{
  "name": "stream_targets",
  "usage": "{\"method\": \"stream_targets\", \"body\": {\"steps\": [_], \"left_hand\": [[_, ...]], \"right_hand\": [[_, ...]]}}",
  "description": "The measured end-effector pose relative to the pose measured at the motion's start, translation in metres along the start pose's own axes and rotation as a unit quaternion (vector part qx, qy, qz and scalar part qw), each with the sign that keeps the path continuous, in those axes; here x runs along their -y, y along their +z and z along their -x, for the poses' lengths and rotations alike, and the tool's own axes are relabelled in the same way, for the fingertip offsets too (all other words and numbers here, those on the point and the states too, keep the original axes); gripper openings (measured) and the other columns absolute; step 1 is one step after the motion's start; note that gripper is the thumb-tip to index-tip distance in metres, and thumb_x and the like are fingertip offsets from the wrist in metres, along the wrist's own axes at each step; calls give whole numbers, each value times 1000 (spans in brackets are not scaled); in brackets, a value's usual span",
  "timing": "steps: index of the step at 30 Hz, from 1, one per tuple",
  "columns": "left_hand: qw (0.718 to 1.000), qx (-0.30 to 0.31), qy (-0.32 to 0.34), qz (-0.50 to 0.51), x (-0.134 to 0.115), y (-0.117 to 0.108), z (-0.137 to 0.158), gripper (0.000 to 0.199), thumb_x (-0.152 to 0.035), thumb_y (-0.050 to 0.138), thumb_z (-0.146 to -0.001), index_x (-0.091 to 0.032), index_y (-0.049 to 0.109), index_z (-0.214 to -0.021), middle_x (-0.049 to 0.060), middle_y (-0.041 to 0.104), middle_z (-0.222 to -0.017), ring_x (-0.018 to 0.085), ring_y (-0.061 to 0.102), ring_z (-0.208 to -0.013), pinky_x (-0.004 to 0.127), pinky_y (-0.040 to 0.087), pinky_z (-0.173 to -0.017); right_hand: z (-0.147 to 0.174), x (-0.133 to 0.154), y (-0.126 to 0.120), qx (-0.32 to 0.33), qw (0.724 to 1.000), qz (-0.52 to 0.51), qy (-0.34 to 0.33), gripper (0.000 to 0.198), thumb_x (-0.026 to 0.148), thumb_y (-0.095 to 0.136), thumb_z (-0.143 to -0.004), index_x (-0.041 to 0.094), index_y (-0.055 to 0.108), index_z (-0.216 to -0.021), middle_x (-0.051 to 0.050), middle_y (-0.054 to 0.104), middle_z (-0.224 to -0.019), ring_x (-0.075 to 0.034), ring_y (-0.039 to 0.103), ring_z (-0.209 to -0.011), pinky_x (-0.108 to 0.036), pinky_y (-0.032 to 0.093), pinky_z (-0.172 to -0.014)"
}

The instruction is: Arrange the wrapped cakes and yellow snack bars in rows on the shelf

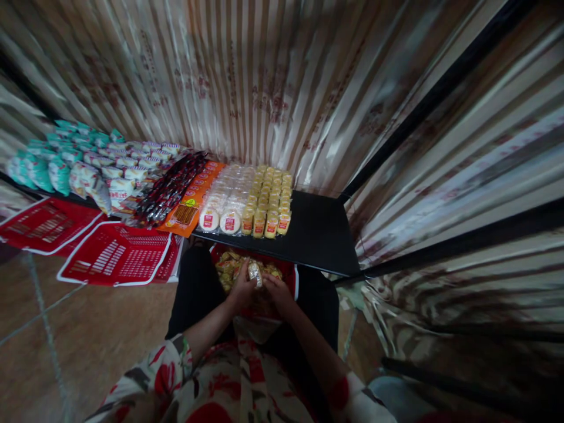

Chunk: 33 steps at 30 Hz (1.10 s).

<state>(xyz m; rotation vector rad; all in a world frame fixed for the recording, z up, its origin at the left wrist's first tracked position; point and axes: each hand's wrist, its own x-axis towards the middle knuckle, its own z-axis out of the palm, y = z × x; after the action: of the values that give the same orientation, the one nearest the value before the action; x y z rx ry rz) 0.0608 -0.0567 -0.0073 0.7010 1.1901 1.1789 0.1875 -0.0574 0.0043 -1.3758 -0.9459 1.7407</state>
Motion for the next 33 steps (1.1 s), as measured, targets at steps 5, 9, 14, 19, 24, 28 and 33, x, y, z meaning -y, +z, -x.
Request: {"method": "stream_targets", "body": {"steps": [5, 9, 14, 19, 24, 28, 33], "left_hand": [[999, 31, 8, 14, -17, 17, 4, 81, -10, 59, -63, -18, 28, -138, 11, 58, -114, 17, 58, -97, 28, 46, -84], [999, 52, 16, -1, -30, 33, 4, 78, -9, 62, -62, -17, 33, -134, 11, 58, -114, 15, 59, -91, 25, 48, -78], [998, 66, 4, -15, -41, 52, -4, 67, -8, 63, -61, -16, 44, -125, 10, 61, -110, 14, 61, -86, 24, 48, -74], [996, 80, -17, -19, -53, 66, -16, 45, -7, 64, -62, -13, 56, -106, 8, 67, -98, 14, 62, -84, 24, 48, -77], [994, 103, -27, -16, -59, 80, -21, 43, -7, 65, -59, -13, 56, -101, 7, 68, -92, 14, 62, -79, 24, 48, -71], [995, 96, -29, -15, -62, 87, -17, 40, -8, 64, -59, -14, 56, -98, 5, 67, -89, 14, 62, -77, 25, 48, -71], [993, 109, -34, -6, -74, 85, -10, 37, -7, 63, -59, -15, 55, -95, 3, 67, -85, 13, 62, -74, 23, 48, -67]], "right_hand": [[23, 23, -5, 24, 996, -85, 0, 44, 46, 73, -61, 20, 65, -97, -3, 70, -82, -21, 65, -78, -35, 49, -77], [33, 36, -13, 20, 993, -116, -10, 46, 43, 74, -62, 20, 64, -101, -4, 70, -92, -20, 65, -85, -33, 50, -76], [31, 46, -25, 3, 989, -145, -9, 45, 38, 74, -64, 20, 62, -103, -5, 69, -96, -18, 65, -85, -30, 51, -74], [29, 59, -38, -19, 979, -205, -5, 38, 34, 73, -65, 20, 62, -99, -4, 69, -95, -18, 65, -82, -32, 52, -74], [30, 65, -51, 21, 963, -267, 31, 26, 32, 62, -77, 17, 60, -97, -6, 69, -93, -19, 67, -79, -36, 51, -78], [32, 64, -54, 5, 955, -287, 70, 25, 33, 48, -86, 14, 58, -99, -9, 69, -92, -20, 68, -81, -37, 49, -84], [34, 67, -50, 5, 952, -291, 96, 31, 38, 41, -89, 14, 57, -100, -11, 69, -94, -20, 67, -85, -38, 47, -87]]}}
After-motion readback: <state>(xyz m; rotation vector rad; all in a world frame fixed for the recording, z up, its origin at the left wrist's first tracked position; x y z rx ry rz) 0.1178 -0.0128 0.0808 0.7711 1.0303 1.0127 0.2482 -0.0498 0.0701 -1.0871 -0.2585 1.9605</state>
